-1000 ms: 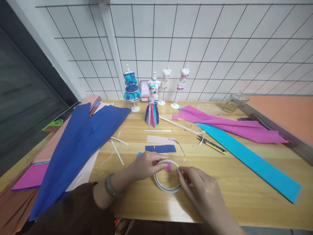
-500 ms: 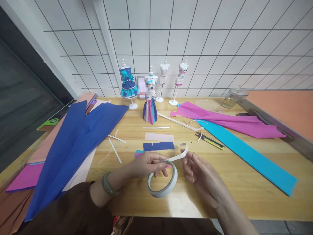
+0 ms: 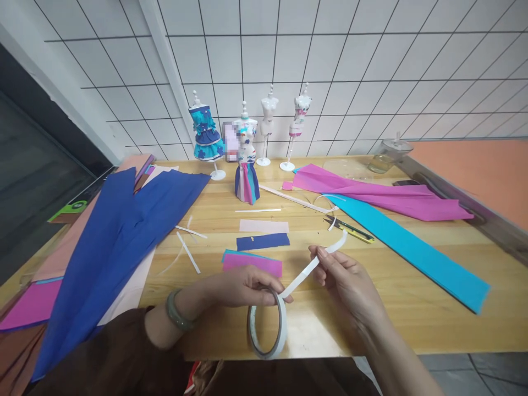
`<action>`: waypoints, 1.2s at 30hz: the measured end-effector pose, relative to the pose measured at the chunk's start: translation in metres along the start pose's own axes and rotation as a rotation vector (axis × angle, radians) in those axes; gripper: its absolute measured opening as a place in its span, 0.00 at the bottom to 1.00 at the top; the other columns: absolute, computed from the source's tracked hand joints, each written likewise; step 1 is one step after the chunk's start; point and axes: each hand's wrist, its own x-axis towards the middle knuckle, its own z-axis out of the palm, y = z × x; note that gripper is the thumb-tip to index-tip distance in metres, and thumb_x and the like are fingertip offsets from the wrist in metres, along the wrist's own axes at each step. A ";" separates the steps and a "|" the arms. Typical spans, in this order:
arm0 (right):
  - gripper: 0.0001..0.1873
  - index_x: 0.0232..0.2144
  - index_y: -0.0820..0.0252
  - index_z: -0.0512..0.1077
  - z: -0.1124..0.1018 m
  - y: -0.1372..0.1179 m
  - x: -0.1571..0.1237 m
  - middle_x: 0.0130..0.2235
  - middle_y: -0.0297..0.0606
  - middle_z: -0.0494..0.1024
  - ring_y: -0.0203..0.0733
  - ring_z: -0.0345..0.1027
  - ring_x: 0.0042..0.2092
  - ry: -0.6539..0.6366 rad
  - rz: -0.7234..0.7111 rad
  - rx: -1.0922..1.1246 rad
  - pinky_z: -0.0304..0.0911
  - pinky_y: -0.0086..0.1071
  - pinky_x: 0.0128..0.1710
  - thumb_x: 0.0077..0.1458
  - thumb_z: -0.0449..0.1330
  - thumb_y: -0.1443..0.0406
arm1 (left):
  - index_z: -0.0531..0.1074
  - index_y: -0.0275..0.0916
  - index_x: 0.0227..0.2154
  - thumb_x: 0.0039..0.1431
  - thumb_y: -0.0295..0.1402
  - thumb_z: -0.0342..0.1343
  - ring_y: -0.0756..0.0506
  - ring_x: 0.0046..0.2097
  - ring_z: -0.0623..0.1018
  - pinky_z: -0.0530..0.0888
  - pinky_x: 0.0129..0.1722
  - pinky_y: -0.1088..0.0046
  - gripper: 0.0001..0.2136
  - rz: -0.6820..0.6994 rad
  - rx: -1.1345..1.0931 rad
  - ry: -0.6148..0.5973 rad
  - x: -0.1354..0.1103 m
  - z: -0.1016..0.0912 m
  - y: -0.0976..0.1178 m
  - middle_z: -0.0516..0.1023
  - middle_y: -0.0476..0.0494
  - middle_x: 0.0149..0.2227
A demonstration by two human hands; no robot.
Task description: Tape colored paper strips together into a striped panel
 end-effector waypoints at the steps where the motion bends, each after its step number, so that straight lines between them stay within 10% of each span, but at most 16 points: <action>1: 0.18 0.32 0.63 0.76 0.001 0.000 0.000 0.15 0.29 0.62 0.30 0.53 0.21 -0.009 -0.006 -0.013 0.48 0.26 0.21 0.42 0.65 0.54 | 0.73 0.40 0.43 0.57 0.36 0.52 0.45 0.49 0.72 0.68 0.49 0.69 0.13 0.030 0.039 -0.022 0.000 -0.001 0.001 0.73 0.39 0.47; 11: 0.17 0.32 0.61 0.77 0.009 -0.006 -0.001 0.15 0.28 0.65 0.30 0.55 0.20 -0.043 -0.084 -0.098 0.54 0.27 0.24 0.44 0.64 0.55 | 0.74 0.36 0.40 0.57 0.30 0.50 0.46 0.40 0.72 0.68 0.41 0.71 0.11 0.246 0.560 0.152 0.005 -0.001 -0.006 0.76 0.39 0.35; 29: 0.08 0.27 0.57 0.76 0.016 -0.019 -0.023 0.16 0.30 0.70 0.33 0.62 0.20 -0.159 -0.190 -0.217 0.61 0.29 0.24 0.49 0.62 0.58 | 0.62 0.37 0.53 0.50 0.22 0.50 0.43 0.52 0.68 0.63 0.52 0.62 0.25 0.473 0.641 0.323 -0.003 0.004 0.004 0.73 0.38 0.47; 36: 0.10 0.30 0.58 0.76 0.029 -0.029 -0.027 0.16 0.31 0.71 0.34 0.65 0.20 -0.197 -0.233 -0.338 0.64 0.30 0.23 0.49 0.61 0.58 | 0.74 0.35 0.37 0.51 0.36 0.58 0.45 0.37 0.74 0.69 0.42 0.68 0.13 0.401 0.595 0.411 -0.001 0.012 0.012 0.78 0.39 0.33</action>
